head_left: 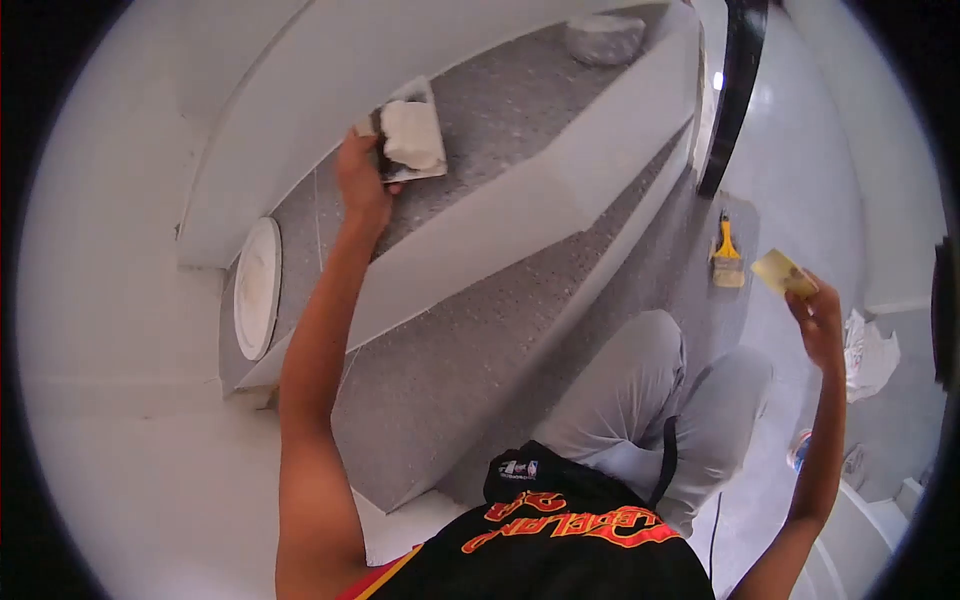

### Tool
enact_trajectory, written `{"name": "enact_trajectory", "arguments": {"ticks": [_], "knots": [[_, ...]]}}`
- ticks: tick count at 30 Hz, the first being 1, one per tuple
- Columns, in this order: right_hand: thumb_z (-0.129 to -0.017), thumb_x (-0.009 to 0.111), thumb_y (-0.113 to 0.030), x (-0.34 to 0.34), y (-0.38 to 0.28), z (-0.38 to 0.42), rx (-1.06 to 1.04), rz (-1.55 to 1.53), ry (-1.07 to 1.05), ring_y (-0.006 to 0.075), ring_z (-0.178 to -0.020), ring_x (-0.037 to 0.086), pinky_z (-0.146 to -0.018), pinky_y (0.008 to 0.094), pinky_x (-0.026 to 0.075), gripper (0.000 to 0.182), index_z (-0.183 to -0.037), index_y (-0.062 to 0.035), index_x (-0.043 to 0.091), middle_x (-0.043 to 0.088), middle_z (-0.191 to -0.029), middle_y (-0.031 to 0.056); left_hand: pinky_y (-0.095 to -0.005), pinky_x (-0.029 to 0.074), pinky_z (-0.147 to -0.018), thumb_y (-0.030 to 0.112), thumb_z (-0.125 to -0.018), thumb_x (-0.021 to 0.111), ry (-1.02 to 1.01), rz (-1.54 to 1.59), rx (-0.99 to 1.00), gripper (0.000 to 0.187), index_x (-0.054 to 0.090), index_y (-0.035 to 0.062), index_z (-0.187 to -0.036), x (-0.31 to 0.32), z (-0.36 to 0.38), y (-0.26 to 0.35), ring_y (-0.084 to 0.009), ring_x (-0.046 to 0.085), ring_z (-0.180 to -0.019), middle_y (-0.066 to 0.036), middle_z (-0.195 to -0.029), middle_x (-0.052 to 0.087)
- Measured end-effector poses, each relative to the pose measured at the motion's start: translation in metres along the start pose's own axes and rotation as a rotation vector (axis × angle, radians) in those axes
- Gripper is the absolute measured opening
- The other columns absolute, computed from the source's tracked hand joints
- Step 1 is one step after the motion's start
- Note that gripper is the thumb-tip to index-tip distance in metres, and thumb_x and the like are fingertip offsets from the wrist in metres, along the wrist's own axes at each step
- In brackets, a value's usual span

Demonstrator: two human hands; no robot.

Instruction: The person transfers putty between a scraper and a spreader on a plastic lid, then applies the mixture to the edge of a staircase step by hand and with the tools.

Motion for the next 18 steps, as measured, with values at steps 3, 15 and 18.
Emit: {"name": "enact_trajectory", "arguments": {"ticks": [3, 15, 18], "knots": [[-0.085, 0.056, -0.011, 0.008, -0.033, 0.003, 0.043, 0.034, -0.126, 0.0062, -0.070, 0.043, -0.060, 0.0212, 0.036, 0.018, -0.096, 0.0023, 0.057, 0.052, -0.078, -0.0006, -0.0224, 0.035, -0.032, 0.024, -0.081, 0.042, -0.003, 0.076, -0.005, 0.019, 0.050, 0.0084, -0.089, 0.000, 0.002, 0.000, -0.0092, 0.049, -0.058, -0.002, -0.079, 0.050], [-0.083, 0.057, -0.004, 0.049, -0.101, -0.003, 0.043, -0.438, 0.012, 0.0145, -0.091, 0.055, -0.080, 0.0307, 0.045, 0.030, -0.111, 0.0044, 0.052, 0.058, -0.101, 0.0065, -0.0285, 0.042, -0.030, 0.020, -0.082, 0.039, 0.047, 0.249, 0.078, 0.024, 0.050, 0.0068, -0.099, -0.022, 0.061, 0.014, -0.0135, 0.057, -0.066, -0.006, -0.084, 0.052], [-0.081, 0.055, -0.004, 0.076, -0.116, 0.004, 0.133, -0.906, 0.130, 0.0176, -0.085, 0.056, -0.073, 0.0309, 0.045, 0.029, -0.109, 0.0005, 0.049, 0.057, -0.101, 0.0074, -0.0280, 0.049, -0.048, 0.019, -0.085, 0.040, -0.063, 0.257, 0.134, 0.028, 0.050, 0.0050, -0.107, -0.028, 0.117, 0.031, -0.0144, 0.058, -0.074, -0.006, -0.086, 0.053]]}}
Point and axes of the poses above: each hand's wrist, its own z-axis away from the middle knuckle, its own x-axis out of the palm, y = z × x, the point moved 10 cm from there along -z, towards the middle knuckle
